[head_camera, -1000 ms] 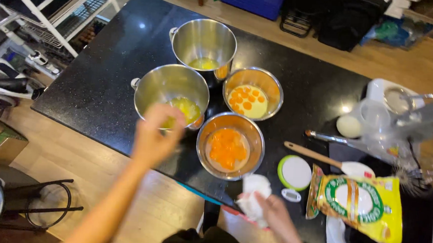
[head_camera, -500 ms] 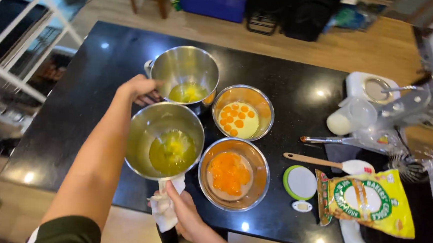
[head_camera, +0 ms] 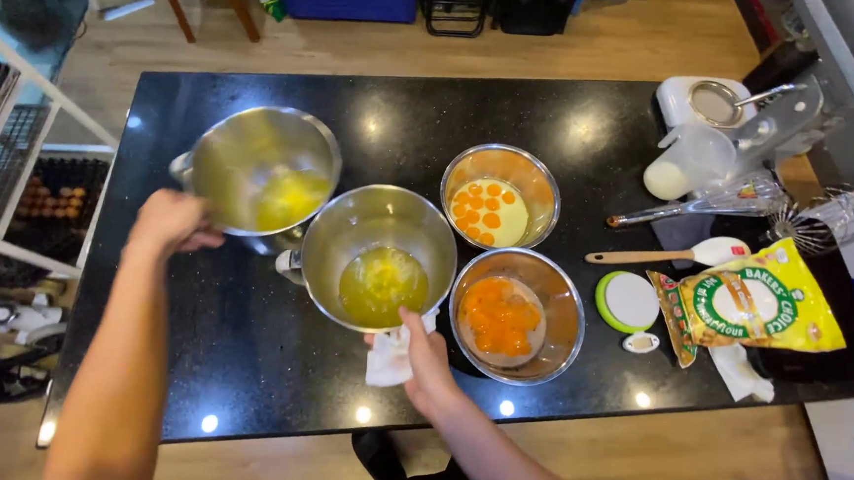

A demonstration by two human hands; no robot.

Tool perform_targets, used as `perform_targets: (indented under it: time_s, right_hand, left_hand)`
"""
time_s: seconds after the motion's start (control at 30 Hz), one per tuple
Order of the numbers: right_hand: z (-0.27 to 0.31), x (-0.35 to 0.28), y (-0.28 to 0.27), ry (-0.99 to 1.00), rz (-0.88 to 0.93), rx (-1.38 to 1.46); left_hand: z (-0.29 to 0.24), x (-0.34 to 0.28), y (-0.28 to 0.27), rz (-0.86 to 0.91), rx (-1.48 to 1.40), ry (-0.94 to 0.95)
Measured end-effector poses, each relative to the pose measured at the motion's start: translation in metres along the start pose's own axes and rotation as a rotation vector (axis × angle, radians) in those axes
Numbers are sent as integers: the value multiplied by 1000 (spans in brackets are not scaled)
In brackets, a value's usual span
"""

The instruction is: Washing hands and measuring flour and vanilla extract into bowls for cake preparation.

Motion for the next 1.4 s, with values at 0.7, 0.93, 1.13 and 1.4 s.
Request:
perform_targets:
  time_s: [0.7, 0.93, 1.13, 1.4]
  right_hand:
    - [106, 232, 27, 4, 234, -38]
    - [219, 161, -73, -226, 215, -275]
    - [258, 101, -235, -772, -295, -962]
    - [166, 18, -329, -258, -269, -653]
  left_hand:
    - [204, -109, -46, -85, -255, -65]
    - [168, -178, -7, -169, 86, -116]
    - [160, -196, 23, -139, 201, -77]
    - [118, -214, 75, -152, 287, 70]
Point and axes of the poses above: each hand's wrist, its own x-axis towards the middle knuckle, its own y-axis out of the palm, z = x × y, the point moved 1 cm from there along x, towards the middle knuckle, and after that the axes turned 4 degrees about -y, right-handed, at the moved point
